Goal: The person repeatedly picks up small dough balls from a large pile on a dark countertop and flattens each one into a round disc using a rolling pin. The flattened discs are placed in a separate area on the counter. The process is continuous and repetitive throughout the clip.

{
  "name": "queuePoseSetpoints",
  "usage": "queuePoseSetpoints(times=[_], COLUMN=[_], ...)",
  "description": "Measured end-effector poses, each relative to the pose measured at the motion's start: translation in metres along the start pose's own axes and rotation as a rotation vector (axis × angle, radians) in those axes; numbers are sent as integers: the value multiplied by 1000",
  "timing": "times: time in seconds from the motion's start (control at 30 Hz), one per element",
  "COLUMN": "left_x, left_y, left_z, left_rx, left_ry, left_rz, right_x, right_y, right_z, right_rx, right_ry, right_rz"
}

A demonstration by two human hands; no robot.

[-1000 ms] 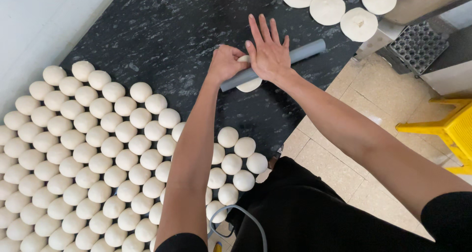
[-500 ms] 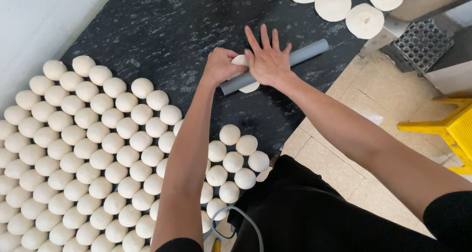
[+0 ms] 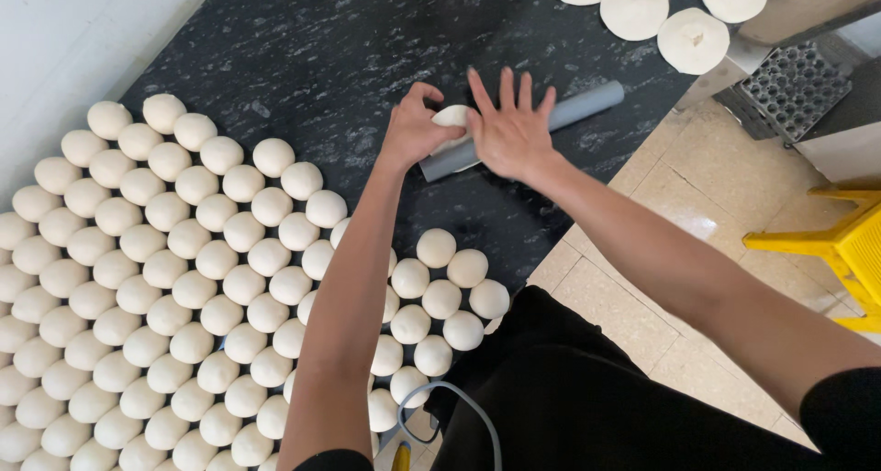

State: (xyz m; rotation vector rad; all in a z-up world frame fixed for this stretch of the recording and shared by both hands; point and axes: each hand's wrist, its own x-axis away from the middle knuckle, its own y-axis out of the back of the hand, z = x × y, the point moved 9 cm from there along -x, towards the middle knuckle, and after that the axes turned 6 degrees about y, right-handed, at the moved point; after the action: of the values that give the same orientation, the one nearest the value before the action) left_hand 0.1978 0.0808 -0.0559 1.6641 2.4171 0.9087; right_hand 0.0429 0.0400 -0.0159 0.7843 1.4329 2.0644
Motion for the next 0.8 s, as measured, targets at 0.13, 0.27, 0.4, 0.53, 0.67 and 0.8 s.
queuePoseSetpoints(times=[0.13, 0.27, 0.4, 0.53, 0.67, 0.8], left_x=[-10, 8, 26, 19, 19, 23], left_y=[-9, -3, -5, 6, 10, 11], left_z=[-9, 11, 31, 18, -6, -12], left_rx=[-161, 452, 367, 127, 114, 269], left_ry=[-34, 12, 88, 109, 3, -38], left_rz=[133, 30, -23, -36, -39, -36], right_x=[-16, 83, 104, 15, -15, 67], right_y=[26, 5, -17, -16, 16, 3], right_z=[18, 20, 11, 3, 22, 28], right_rx=[-73, 56, 127, 79, -15, -6], right_ry=[99, 203, 163, 11, 117, 247], right_rz=[-214, -336, -242, 25, -235, -336])
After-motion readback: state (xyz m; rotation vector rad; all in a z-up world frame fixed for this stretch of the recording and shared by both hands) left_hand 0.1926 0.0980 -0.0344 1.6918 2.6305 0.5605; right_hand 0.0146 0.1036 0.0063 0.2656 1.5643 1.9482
